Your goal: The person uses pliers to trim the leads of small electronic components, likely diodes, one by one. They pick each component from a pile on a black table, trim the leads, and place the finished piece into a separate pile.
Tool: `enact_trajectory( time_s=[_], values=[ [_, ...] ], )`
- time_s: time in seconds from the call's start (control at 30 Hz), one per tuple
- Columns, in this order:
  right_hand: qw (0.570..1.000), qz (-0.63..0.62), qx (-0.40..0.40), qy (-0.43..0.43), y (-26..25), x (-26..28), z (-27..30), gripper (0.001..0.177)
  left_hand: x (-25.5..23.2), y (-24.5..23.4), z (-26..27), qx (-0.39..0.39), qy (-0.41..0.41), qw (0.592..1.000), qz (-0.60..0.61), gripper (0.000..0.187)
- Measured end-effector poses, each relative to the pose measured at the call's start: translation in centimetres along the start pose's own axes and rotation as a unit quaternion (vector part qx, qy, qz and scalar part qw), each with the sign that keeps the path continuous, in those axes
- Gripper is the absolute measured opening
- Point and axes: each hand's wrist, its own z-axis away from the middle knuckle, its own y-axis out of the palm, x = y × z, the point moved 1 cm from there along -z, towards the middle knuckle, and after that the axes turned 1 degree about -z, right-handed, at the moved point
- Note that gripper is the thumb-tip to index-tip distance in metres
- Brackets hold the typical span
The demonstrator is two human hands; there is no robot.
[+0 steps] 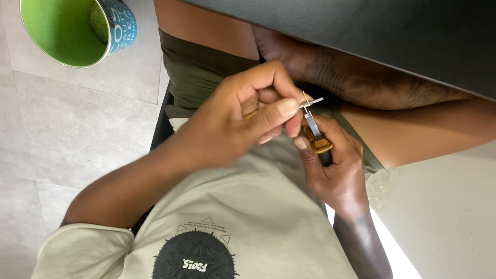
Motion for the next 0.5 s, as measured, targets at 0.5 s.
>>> enact_trajectory(
  time_s=[0.5],
  values=[
    [0.999,0.036,-0.004,-0.033,-0.5,2.0,1.0,0.031,-1.8,1.1,0.7,-0.081,0.035,0.943,-0.321,0.025]
  ],
)
